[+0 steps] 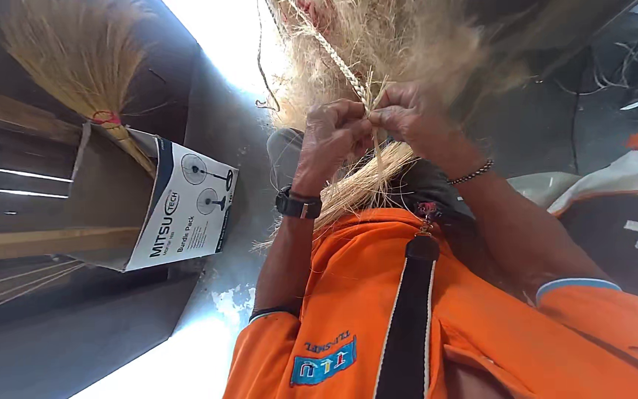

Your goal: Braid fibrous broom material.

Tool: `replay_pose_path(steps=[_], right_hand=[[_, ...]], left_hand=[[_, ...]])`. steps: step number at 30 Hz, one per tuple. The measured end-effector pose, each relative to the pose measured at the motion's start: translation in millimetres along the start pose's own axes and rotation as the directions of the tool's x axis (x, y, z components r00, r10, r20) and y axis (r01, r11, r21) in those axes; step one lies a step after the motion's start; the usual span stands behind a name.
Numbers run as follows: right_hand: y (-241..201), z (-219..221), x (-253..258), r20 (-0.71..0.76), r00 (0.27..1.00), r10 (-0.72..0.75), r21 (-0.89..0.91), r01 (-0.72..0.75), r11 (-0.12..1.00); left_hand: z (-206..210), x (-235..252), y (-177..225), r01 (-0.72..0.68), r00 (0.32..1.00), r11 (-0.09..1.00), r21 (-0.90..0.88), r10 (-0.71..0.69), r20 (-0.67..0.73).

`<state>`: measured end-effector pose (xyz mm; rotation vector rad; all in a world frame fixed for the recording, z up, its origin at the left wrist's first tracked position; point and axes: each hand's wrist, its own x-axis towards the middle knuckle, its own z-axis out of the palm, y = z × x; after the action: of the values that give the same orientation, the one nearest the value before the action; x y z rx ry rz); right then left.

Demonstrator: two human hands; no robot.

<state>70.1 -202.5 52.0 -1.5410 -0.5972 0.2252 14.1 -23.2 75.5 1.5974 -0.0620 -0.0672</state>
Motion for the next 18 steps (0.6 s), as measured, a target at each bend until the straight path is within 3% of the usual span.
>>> replay_pose_path(steps=[6,12,15,18], right_hand=[[1,1,-1,0.042,0.996,-0.075,-0.176,0.082,0.981],[-2,7,-5,0.042,0.988,-0.147,-0.356,0.153,0.922],[0,11,-7,0.041,0.980,-0.197,-0.292,0.200,0.935],[2,13,-2,0.021,0.989,-0.145,-0.115,0.147,0.982]], left_hand=[[2,-3,-5,0.035,0.997,0.999,0.038,-0.032,-0.070],[5,-5,-21,0.012,0.989,0.997,-0.073,-0.023,-0.147],[8,-9,-28,-0.068,0.980,0.989,-0.130,0.042,-0.196],[8,-13,-28,-0.091,0.975,0.980,-0.178,0.051,-0.217]])
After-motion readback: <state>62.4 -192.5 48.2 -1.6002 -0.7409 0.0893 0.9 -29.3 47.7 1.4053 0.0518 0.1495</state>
